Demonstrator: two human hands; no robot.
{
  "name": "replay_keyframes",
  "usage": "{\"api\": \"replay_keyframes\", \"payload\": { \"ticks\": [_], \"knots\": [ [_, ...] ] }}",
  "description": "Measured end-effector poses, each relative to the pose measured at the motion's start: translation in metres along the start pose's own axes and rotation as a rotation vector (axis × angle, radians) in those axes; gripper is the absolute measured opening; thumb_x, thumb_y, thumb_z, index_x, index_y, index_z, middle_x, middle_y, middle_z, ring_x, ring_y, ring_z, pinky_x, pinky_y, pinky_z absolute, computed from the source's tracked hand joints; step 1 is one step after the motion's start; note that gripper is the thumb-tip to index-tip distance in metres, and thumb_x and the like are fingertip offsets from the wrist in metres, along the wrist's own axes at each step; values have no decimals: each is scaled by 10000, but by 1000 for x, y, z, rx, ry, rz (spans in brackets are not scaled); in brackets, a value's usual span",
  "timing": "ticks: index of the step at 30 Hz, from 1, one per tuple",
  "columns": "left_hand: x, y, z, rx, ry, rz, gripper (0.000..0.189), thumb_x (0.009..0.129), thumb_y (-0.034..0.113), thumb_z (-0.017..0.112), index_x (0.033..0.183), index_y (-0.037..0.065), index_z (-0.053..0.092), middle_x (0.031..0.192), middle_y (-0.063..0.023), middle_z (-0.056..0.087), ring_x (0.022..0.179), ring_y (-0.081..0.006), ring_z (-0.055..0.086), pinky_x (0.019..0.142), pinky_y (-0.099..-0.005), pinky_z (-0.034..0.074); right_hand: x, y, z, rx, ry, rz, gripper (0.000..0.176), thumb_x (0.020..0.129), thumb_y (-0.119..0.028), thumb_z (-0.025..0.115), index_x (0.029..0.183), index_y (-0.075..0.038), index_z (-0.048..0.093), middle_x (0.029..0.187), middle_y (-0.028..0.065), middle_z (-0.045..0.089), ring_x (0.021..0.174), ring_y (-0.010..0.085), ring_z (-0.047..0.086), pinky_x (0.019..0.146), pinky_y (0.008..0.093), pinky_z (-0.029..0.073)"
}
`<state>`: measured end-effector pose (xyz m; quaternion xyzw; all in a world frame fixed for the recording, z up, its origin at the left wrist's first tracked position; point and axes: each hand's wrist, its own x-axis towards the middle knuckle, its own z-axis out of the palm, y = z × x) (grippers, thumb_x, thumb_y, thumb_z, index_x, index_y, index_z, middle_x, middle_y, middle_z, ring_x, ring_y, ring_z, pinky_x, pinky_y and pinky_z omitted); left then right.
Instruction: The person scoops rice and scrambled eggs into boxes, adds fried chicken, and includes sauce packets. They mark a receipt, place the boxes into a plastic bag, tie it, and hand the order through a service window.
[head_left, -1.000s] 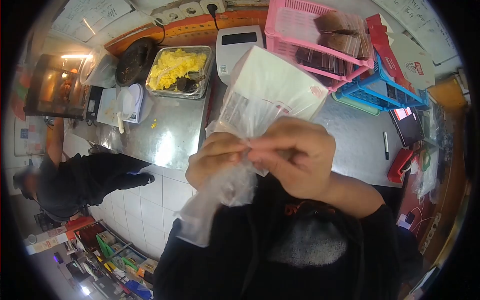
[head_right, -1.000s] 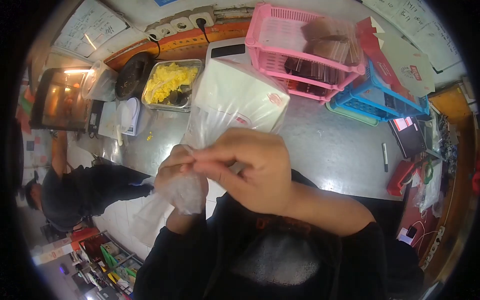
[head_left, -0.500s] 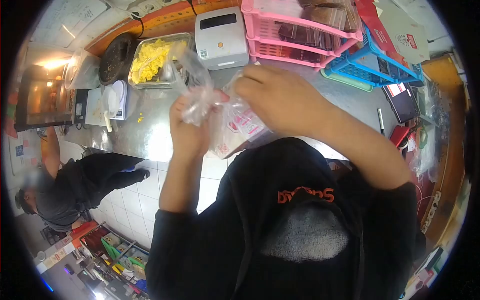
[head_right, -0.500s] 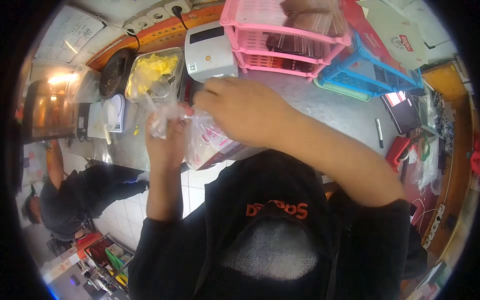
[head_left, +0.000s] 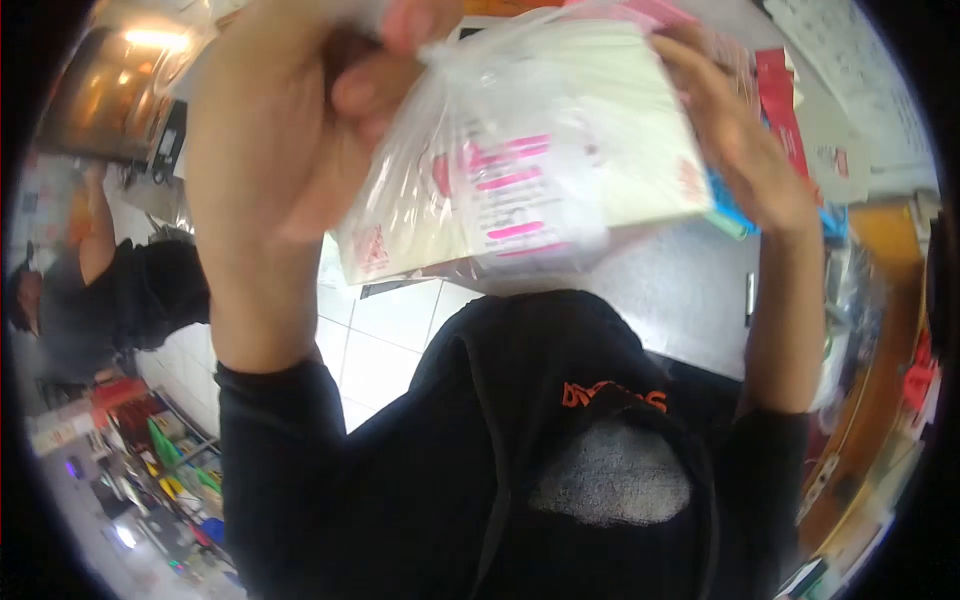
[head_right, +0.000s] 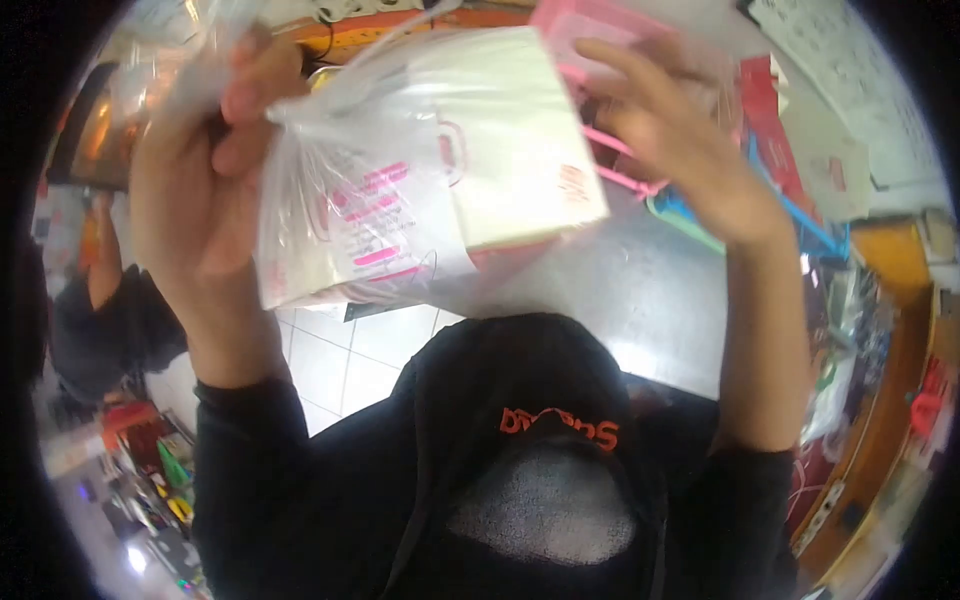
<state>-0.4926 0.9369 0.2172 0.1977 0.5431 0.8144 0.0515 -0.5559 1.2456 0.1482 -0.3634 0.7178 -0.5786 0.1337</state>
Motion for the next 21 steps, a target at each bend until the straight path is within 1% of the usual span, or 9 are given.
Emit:
{"api": "replay_keyframes", "payload": {
  "ticks": [2,3,4,6,7,11,13,18,21],
  "knots": [
    [10,14,12,-325,-44,-77,162,981,191,429,996,35,469,773,-21,471,552,-26,407,580,-149,425,-21,16,11,262,-34,47,948,799,-716,515,1440,-47,314,1448,160,355,1323,270,389,1047,383,384],
    [25,17,19,-125,102,6,109,956,109,472,959,29,546,716,-38,558,463,-31,441,386,-130,382,-20,15,-2,236,-47,29,948,799,-716,515,1440,-47,314,1448,160,355,1323,270,389,1047,383,384],
    [31,16,24,-122,92,36,109,956,109,472,959,29,546,716,-38,558,463,-31,441,386,-130,382,-19,8,8,277,-55,26,954,796,-721,510,1443,-50,308,1450,161,353,1323,272,389,1050,388,381],
    [42,8,32,-370,-207,48,174,931,53,395,1012,-51,509,786,-124,607,498,-63,448,439,-174,421,-34,1,10,368,-51,33,966,790,-732,500,1448,-54,298,1454,165,348,1324,276,388,1056,396,373],
    [36,6,37,-347,-288,126,336,989,246,450,1115,-64,480,868,-145,570,570,-77,497,483,-160,429,-42,1,6,418,-45,39,972,787,-738,495,1451,-57,293,1456,166,345,1325,278,388,1059,401,370],
    [28,15,66,-329,-179,140,297,975,239,432,1028,-34,534,769,-151,584,480,-56,418,398,-144,344,-84,5,3,666,-12,84,996,775,-760,475,1461,-67,273,1464,173,336,1327,286,387,1070,418,355],
    [26,18,67,-387,-291,-20,133,987,178,432,1027,51,433,795,-35,474,559,-42,447,618,-141,451,-96,10,5,797,5,101,1008,769,-771,466,1467,-72,263,1469,176,331,1327,289,387,1076,427,348],
    [35,0,93,-230,-418,-4,165,939,198,536,959,73,430,782,-31,483,532,-40,429,629,-181,451,-178,22,26,1152,80,107,1038,755,-798,441,1480,-84,238,1479,184,319,1330,299,386,1091,449,330],
    [41,-25,125,-261,-399,20,216,895,221,610,895,92,437,742,-18,480,510,-45,404,604,-217,421,-127,41,43,1378,181,63,1056,746,-815,427,1488,-91,223,1485,189,312,1331,305,385,1099,462,319]
  ]
}}
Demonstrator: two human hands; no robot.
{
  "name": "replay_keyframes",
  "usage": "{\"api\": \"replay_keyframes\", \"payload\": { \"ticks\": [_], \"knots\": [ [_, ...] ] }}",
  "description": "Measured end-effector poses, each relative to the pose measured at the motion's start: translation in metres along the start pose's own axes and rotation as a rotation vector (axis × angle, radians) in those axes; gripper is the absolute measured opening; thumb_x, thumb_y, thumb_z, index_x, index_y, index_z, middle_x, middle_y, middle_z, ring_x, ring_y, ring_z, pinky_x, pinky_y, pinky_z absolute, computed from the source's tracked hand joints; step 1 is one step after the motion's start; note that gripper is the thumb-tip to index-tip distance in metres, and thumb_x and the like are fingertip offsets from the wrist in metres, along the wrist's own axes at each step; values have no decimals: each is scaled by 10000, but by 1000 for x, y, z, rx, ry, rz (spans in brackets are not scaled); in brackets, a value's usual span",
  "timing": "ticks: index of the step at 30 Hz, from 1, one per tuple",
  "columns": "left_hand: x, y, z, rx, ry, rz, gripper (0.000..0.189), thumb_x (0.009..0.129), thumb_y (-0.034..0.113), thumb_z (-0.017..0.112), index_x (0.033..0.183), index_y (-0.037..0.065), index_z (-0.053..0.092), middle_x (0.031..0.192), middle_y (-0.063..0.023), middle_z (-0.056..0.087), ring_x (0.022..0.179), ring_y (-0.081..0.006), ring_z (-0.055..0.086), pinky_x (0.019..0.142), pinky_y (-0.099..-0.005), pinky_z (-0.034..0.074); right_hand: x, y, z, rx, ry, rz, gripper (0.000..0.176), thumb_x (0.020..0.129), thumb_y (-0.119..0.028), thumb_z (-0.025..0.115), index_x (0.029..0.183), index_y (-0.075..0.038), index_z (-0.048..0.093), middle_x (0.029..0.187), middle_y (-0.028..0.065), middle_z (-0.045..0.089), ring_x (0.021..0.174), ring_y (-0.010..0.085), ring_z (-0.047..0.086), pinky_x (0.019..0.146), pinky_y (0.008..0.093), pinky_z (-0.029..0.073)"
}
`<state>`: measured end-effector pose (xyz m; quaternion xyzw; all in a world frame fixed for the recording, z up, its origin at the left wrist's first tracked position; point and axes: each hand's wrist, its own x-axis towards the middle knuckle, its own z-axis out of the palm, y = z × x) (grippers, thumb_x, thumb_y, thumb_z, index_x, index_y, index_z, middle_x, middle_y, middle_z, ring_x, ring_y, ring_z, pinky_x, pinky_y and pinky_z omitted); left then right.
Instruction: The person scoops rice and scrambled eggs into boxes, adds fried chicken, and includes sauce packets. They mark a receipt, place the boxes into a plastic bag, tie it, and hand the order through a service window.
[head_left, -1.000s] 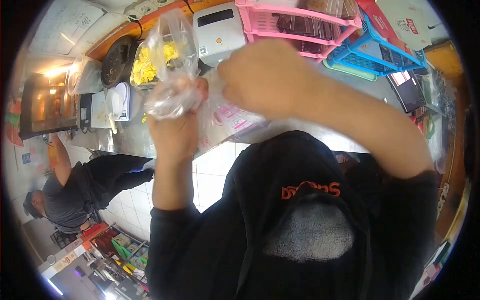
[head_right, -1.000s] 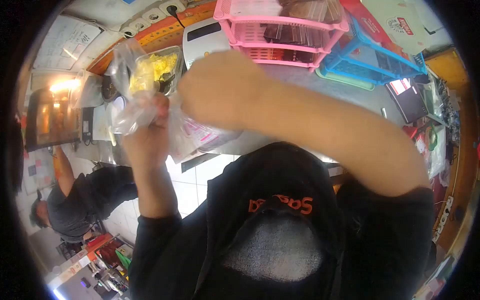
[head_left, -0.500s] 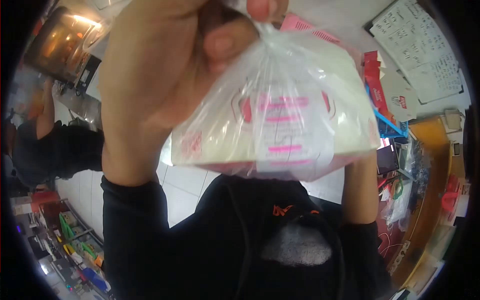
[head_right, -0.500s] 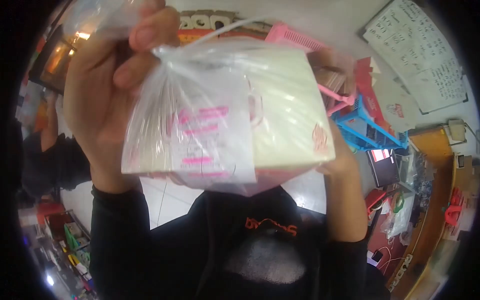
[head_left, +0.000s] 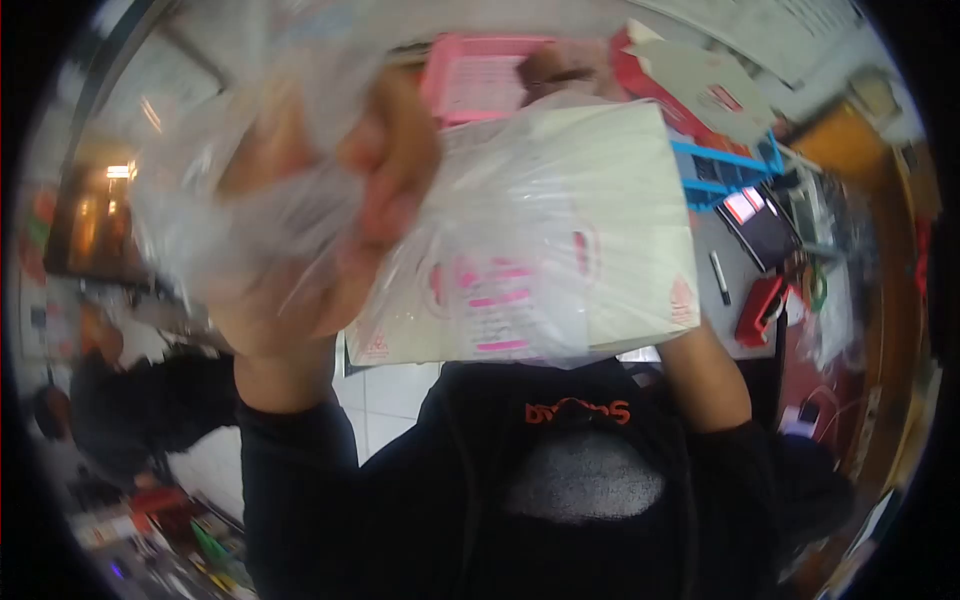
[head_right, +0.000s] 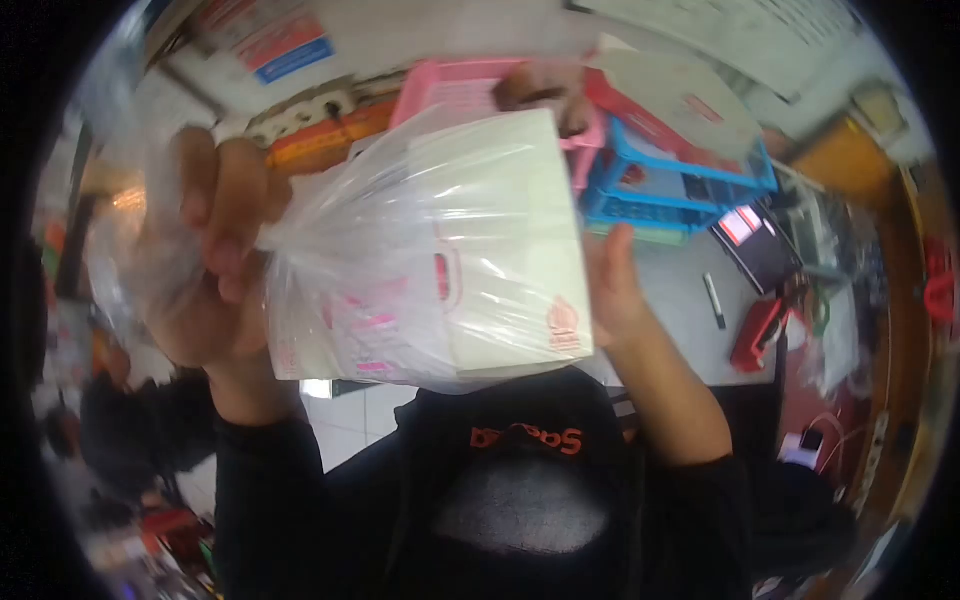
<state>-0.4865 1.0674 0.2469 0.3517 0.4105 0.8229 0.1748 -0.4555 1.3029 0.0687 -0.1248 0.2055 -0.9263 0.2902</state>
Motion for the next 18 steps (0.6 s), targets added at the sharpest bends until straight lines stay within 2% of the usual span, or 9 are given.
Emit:
{"api": "replay_keyframes", "payload": {
  "ticks": [3,5,7,8,10,13,15,17,18],
  "knots": [
    [0,-44,11,458,188,201,206,832,216,681,838,104,509,737,-25,536,500,-112,435,653,-250,380,-43,2,-5,323,147,-93,1007,773,-796,413,1465,-77,276,1458,180,367,1311,315,412,1087,479,337],
    [35,-72,2,305,-712,84,225,784,250,713,864,97,568,833,-58,609,602,-190,533,734,-290,389,-64,10,-35,425,138,-222,971,794,-776,408,1450,-67,301,1439,172,396,1302,314,424,1085,479,341],
    [32,-79,68,1128,-529,16,194,811,259,660,902,107,583,977,-107,659,857,-277,621,785,-353,409,-84,12,-77,512,109,-345,937,816,-756,402,1435,-57,326,1419,164,425,1292,314,436,1083,478,344],
    [37,-94,83,1110,-574,17,194,811,259,660,902,107,583,977,-107,659,857,-277,621,785,-353,409,-90,13,-99,458,61,-446,903,832,-733,408,1422,-52,348,1409,164,438,1285,305,446,1086,473,341],
    [43,-124,103,1480,-684,182,114,883,259,546,865,148,529,1173,-104,642,1081,-212,596,852,-396,425,-107,9,-118,425,24,-570,870,848,-710,413,1409,-47,371,1398,164,452,1278,297,456,1089,468,338],
    [41,-163,132,1776,-781,395,152,920,249,501,860,155,398,1178,-85,650,1152,-300,564,919,-403,371,-130,3,-133,404,44,-605,863,848,-707,420,1404,-48,379,1393,161,457,1274,291,459,1088,466,341],
    [52,-185,139,1826,-817,487,236,943,303,499,852,167,330,1158,-25,662,1139,-254,565,947,-405,350,-144,1,-143,392,65,-607,859,848,-704,425,1401,-48,385,1390,160,460,1272,288,462,1086,465,343],
    [64,-205,145,1817,-798,780,257,965,353,482,854,180,328,1121,32,671,1138,-219,552,957,-420,347,-158,-1,-153,377,90,-607,855,848,-702,430,1397,-48,390,1387,158,464,1270,285,464,1085,464,345],
    [68,-212,149,1807,-810,762,257,965,353,482,854,180,328,1121,32,671,1138,-219,552,957,-420,347,-165,-3,-158,366,102,-605,853,847,-701,432,1395,-49,393,1386,157,465,1268,283,465,1085,464,346]
  ]
}}
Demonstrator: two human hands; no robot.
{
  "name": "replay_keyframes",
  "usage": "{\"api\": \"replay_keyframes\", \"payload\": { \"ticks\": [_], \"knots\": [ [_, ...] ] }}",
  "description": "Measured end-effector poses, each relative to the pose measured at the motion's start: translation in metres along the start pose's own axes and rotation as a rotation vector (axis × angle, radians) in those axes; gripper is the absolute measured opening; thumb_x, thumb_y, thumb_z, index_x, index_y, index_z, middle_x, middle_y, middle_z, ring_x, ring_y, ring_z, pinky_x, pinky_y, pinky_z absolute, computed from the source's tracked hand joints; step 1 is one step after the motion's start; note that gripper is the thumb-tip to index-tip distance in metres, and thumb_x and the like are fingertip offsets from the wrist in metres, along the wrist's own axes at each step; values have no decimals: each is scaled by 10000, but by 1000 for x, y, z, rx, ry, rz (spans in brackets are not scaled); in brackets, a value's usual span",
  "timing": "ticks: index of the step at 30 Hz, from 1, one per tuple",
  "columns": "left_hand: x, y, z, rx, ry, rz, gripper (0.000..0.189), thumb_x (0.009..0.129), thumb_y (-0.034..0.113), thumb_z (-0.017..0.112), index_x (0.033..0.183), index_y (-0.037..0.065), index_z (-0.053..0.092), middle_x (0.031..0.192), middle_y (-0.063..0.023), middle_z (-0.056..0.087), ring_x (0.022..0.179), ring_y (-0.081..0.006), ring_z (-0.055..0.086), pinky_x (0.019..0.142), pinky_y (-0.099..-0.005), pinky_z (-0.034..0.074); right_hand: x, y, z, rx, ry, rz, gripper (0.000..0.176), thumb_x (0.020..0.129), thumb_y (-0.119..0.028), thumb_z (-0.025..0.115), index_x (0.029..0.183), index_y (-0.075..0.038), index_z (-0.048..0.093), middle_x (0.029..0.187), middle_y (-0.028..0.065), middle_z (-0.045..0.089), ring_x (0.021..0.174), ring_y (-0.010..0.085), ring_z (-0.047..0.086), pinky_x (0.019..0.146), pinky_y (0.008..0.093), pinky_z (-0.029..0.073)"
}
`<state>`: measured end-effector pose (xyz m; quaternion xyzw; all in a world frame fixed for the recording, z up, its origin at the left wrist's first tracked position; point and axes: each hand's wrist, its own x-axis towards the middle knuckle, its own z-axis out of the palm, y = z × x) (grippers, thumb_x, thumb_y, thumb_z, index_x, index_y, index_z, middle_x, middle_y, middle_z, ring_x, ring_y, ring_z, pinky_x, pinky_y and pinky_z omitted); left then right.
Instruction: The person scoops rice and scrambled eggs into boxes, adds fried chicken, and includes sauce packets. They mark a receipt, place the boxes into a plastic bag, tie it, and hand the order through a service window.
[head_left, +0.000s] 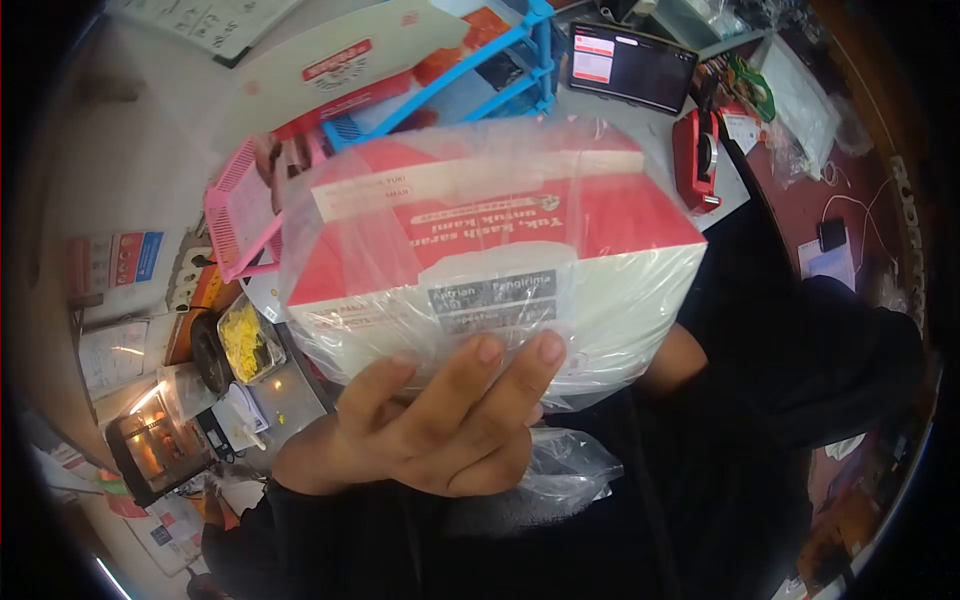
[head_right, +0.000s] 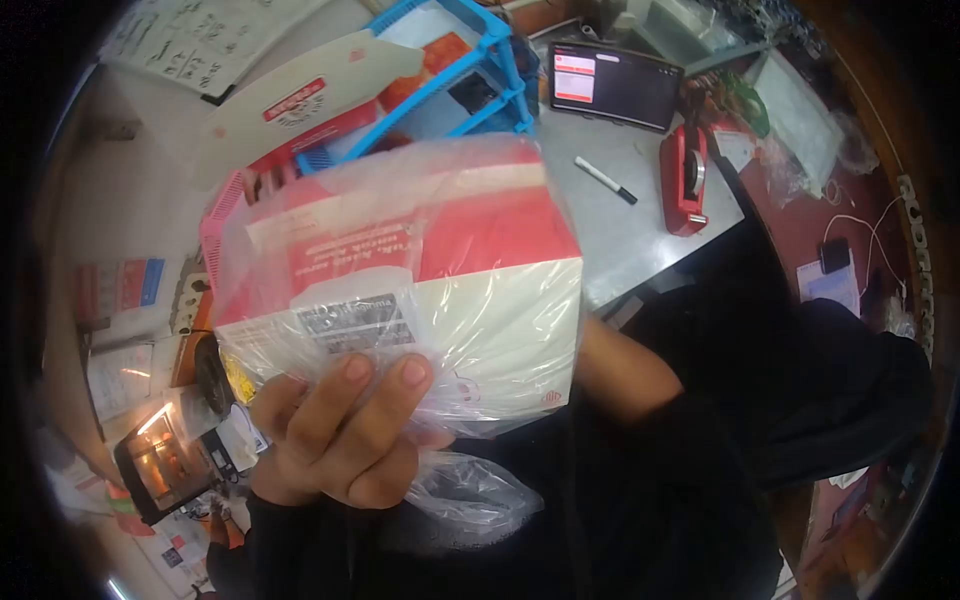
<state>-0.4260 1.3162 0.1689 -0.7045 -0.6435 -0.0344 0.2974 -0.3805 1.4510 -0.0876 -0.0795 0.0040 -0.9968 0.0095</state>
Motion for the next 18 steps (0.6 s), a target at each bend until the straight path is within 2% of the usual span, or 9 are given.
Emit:
{"api": "replay_keyframes", "payload": {
  "ticks": [6,8,10,11,12,14,16,17,18],
  "knots": [
    [27,2,24,-26,20,43,255,966,372,485,854,188,349,1026,33,627,1062,-213,553,951,-427,371,0,-46,-16,-129,-6,4,840,847,-693,446,1385,-50,409,1377,151,475,1262,273,472,1081,460,352],
    [14,0,30,-322,152,-179,266,914,361,544,795,191,377,934,-7,535,947,-228,533,888,-435,392,2,-66,-17,-193,-16,-13,835,847,-691,451,1382,-50,415,1374,149,479,1259,269,474,1080,459,354],
    [-19,-10,55,-815,249,-291,345,942,404,517,756,158,364,790,-23,386,714,-195,429,684,-364,372,0,-89,1,-217,33,-10,867,819,-713,470,1373,-48,425,1349,144,501,1258,252,474,1087,443,345],
    [-25,4,70,-1034,413,-624,374,956,418,490,739,145,352,773,-21,363,669,-176,378,637,-340,329,1,-95,-37,-324,88,62,875,825,-722,458,1393,-59,398,1331,134,518,1194,247,525,1001,443,425],
    [-31,17,82,-1243,567,-965,407,970,431,463,722,133,341,755,-19,340,623,-157,328,590,-317,286,7,-112,-61,-602,228,55,815,845,-640,519,1402,-58,390,1301,142,536,1135,257,557,935,437,457],
    [-54,22,97,-1214,512,-1066,440,984,437,435,695,126,320,726,-4,284,604,-133,256,562,-302,234,21,-142,-86,-881,377,27,766,866,-558,580,1410,-56,382,1271,150,554,1075,266,590,868,432,488],
    [-89,34,100,-1303,518,-1204,439,983,426,451,686,129,324,718,-3,277,625,-133,277,593,-299,259,40,-158,-98,-1742,878,-264,788,857,-364,617,1468,-38,242,1224,222,551,994,337,611,826,464,485],
    [-98,39,99,-1311,513,-1191,439,983,426,451,686,129,324,718,-3,277,625,-133,277,593,-299,259,51,-168,-102,-1739,887,-278,788,857,-364,617,1468,-38,242,1224,222,551,994,337,611,826,464,485],
    [-105,45,96,-1256,546,-1364,435,983,421,455,687,129,329,720,-2,283,640,-129,282,614,-295,264,63,-178,-107,-1934,969,-219,837,824,-282,633,1483,-51,172,1183,233,551,984,349,609,826,457,490]
  ]
}}
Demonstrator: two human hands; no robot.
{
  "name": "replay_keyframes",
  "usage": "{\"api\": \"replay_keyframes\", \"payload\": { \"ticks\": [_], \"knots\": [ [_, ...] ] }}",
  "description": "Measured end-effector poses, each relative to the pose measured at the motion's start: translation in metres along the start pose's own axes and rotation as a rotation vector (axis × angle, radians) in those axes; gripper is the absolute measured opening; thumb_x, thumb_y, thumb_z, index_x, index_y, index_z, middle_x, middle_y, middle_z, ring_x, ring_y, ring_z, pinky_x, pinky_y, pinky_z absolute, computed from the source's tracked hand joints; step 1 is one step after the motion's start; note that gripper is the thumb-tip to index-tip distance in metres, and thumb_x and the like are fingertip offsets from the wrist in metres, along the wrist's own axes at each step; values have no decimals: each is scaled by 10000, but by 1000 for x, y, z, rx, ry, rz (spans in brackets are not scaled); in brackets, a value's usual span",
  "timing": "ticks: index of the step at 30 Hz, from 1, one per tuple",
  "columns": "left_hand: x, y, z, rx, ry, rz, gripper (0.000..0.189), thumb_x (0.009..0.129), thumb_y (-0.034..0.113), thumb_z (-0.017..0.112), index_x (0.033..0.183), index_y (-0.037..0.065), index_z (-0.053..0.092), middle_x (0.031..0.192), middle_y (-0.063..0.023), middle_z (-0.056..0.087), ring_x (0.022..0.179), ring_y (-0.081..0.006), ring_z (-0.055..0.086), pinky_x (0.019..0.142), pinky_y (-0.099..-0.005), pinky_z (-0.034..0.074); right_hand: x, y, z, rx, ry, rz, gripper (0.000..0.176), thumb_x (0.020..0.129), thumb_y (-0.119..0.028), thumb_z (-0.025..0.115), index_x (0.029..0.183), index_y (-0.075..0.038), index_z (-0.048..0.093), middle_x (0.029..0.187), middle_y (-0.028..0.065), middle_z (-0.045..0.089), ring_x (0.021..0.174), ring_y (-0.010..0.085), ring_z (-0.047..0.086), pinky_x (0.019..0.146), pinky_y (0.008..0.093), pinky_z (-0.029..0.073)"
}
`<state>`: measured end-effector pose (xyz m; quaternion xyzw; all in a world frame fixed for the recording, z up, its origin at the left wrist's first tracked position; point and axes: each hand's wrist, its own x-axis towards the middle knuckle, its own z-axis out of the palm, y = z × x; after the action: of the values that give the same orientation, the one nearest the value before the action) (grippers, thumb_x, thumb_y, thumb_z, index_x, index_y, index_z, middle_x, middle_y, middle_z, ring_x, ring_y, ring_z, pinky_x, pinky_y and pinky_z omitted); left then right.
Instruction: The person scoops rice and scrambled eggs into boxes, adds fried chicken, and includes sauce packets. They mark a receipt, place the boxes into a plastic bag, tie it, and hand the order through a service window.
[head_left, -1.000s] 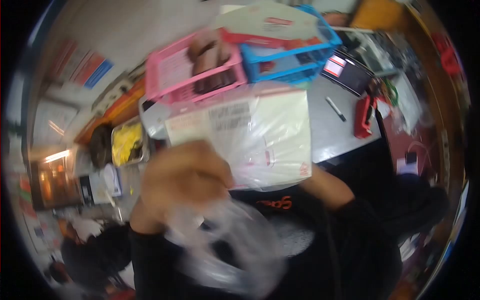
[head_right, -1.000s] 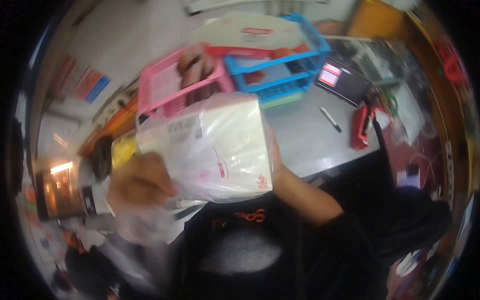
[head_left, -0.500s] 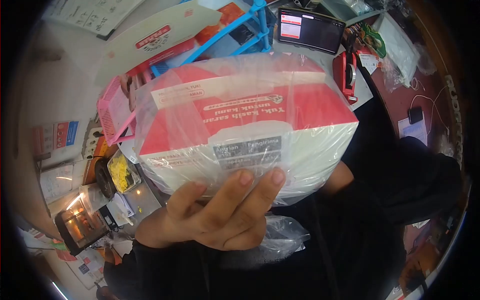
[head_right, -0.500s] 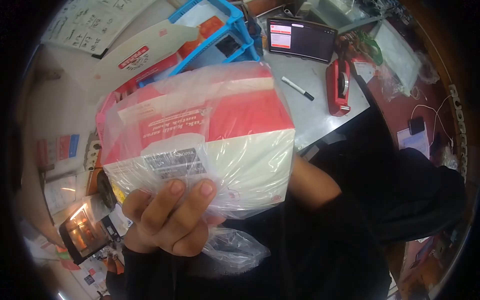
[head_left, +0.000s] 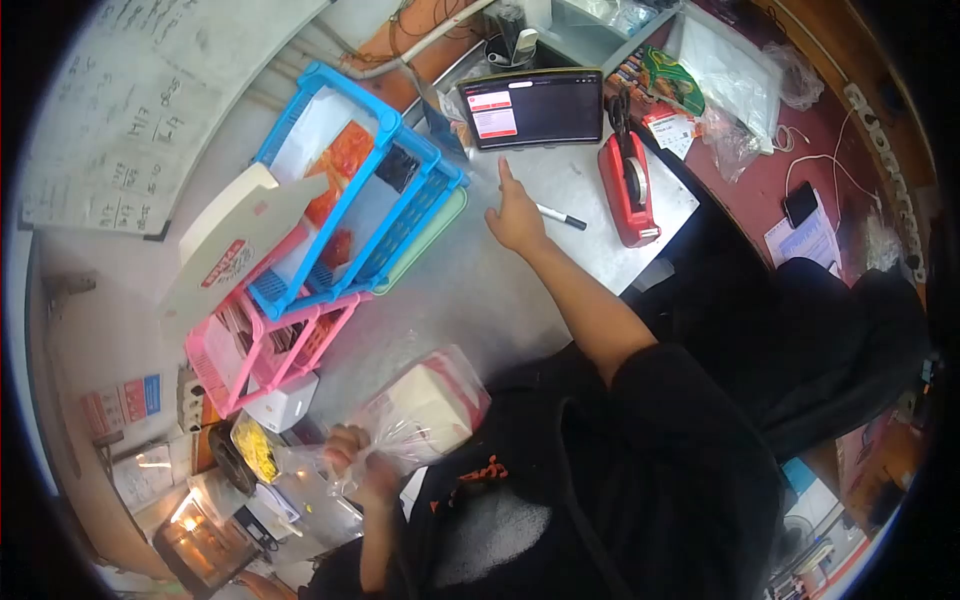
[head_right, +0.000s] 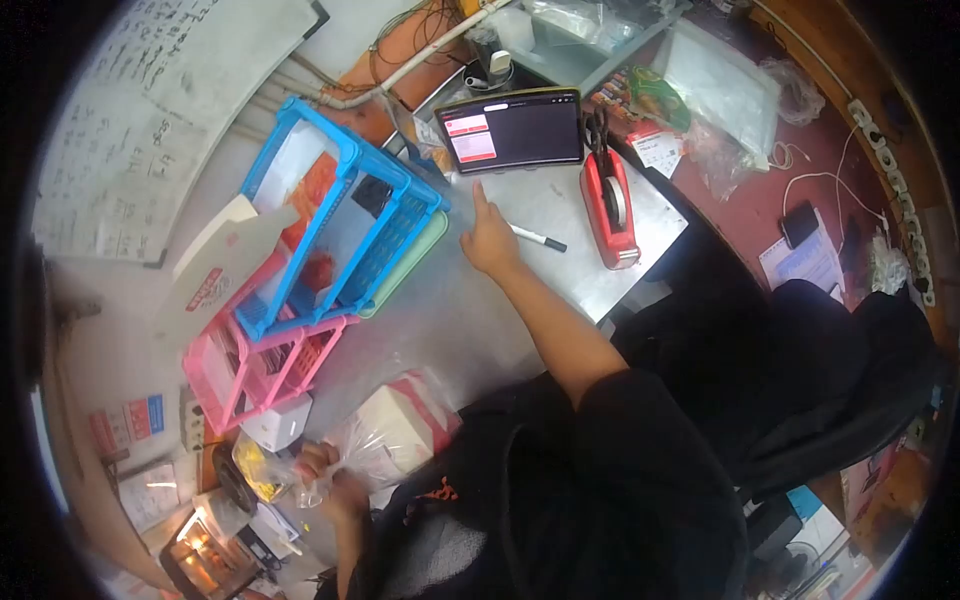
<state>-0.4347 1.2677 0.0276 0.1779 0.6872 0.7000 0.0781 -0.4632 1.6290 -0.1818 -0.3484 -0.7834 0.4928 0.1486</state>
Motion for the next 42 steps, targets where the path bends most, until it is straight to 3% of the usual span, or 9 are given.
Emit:
{"api": "replay_keyframes", "payload": {
  "ticks": [7,11,13,19,24,26,34,38,42],
  "knots": [
    [-43,-16,-39,37,612,-155,385,996,381,450,725,122,360,766,4,352,761,-130,385,761,-283,321,65,-10,15,-312,-30,276,979,794,-230,696,1509,-136,34,1238,217,492,1094,348,568,908,423,490],
    [-59,-7,-71,-45,574,-98,335,1018,341,410,777,109,397,785,4,389,794,-138,412,834,-303,357,70,-6,19,-290,0,286,981,792,-226,676,1509,-135,13,1258,226,463,1084,369,573,890,435,498],
    [-64,-5,-76,-105,801,-139,310,1026,320,391,796,113,395,788,3,403,796,-135,416,860,-308,366,70,1,22,-305,10,295,979,793,-228,682,1511,-148,22,1300,218,446,1112,366,564,901,434,495],
    [-91,-19,-130,-79,618,-178,287,1011,332,432,834,106,418,806,-6,428,813,-127,422,826,-293,365,38,-29,-6,-241,51,330,861,795,-199,646,1495,-110,152,1368,217,431,1178,364,531,964,427,462],
    [-104,-39,-146,33,195,-130,263,1000,288,452,820,97,447,791,-13,438,769,-117,434,739,-271,380,-95,-23,8,-129,196,-266,560,747,-214,655,1253,-27,504,1026,190,598,912,355,606,808,442,497],
    [-107,-49,-150,7,-9,-140,259,992,291,467,824,94,478,792,-12,450,762,-114,444,687,-256,373,-191,-38,3,44,143,-264,418,767,-141,646,1165,-26,589,905,120,598,837,256,591,758,352,480],
    [-152,-11,-70,49,-586,36,325,1002,346,449,834,73,503,759,8,482,656,-93,453,559,-270,382,-493,-172,-46,-124,149,-499,294,785,-105,679,1068,-38,635,960,142,607,940,304,573,820,374,459],
    [-223,21,-17,-22,-763,37,316,970,273,519,813,9,591,690,-78,570,662,-160,538,596,-336,417,-571,-138,-57,-194,254,-437,266,748,-107,713,990,-36,629,923,146,590,919,320,570,785,403,462],
    [-308,29,37,-145,-990,46,223,981,196,507,897,17,612,778,14,566,705,-70,490,612,-250,416,-661,-100,-130,-187,371,-255,226,711,-34,694,911,-17,589,812,125,571,800,323,580,704,424,476]
  ]
}}
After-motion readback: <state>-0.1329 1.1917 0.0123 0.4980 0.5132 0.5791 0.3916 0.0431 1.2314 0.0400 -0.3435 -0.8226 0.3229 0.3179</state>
